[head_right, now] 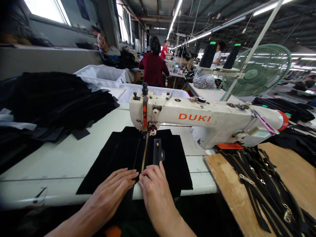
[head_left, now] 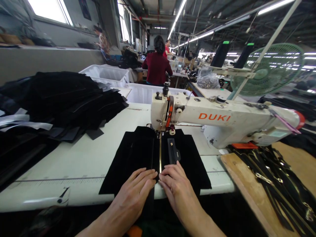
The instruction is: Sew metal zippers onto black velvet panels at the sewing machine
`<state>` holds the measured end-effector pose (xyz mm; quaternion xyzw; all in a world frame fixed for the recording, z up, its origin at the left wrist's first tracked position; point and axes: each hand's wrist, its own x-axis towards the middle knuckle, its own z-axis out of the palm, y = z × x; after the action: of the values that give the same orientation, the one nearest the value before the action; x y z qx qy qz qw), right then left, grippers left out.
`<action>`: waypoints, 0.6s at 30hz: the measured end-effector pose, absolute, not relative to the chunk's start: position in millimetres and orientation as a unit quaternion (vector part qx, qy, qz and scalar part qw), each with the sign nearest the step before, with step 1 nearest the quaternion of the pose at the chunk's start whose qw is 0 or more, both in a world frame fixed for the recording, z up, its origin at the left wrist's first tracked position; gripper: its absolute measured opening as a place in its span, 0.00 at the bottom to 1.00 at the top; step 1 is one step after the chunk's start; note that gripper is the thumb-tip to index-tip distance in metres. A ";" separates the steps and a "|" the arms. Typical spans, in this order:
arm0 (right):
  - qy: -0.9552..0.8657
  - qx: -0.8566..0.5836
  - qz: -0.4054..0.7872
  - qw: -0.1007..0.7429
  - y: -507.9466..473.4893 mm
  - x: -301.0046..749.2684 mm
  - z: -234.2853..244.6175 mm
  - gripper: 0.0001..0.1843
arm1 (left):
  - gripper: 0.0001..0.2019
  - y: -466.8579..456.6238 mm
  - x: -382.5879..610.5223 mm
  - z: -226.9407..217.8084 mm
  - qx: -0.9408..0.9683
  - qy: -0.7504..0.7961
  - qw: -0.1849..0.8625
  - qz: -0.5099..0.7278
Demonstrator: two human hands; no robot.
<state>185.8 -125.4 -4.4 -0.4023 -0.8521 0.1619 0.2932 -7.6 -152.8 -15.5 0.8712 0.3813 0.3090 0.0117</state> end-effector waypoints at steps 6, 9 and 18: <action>-0.835 -0.421 0.150 0.320 -128.2 180.4 -4.0 0.07 | 0.13 -154.2 -5.6 -20.1 0.873 0.370 0.013 0.317; -0.836 -0.413 0.145 0.330 -127.5 181.9 -3.9 0.07 | 0.13 -151.6 -7.9 -15.1 0.867 0.374 0.056 0.323; -0.862 -0.328 0.046 0.384 -110.1 191.3 -15.4 0.08 | 0.20 -143.2 -20.6 31.0 0.894 0.350 0.074 0.271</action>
<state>191.3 -110.1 -15.4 -0.3279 -0.8619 0.0464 0.3840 -20.6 -143.2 31.0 0.8937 0.3500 0.2707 0.0736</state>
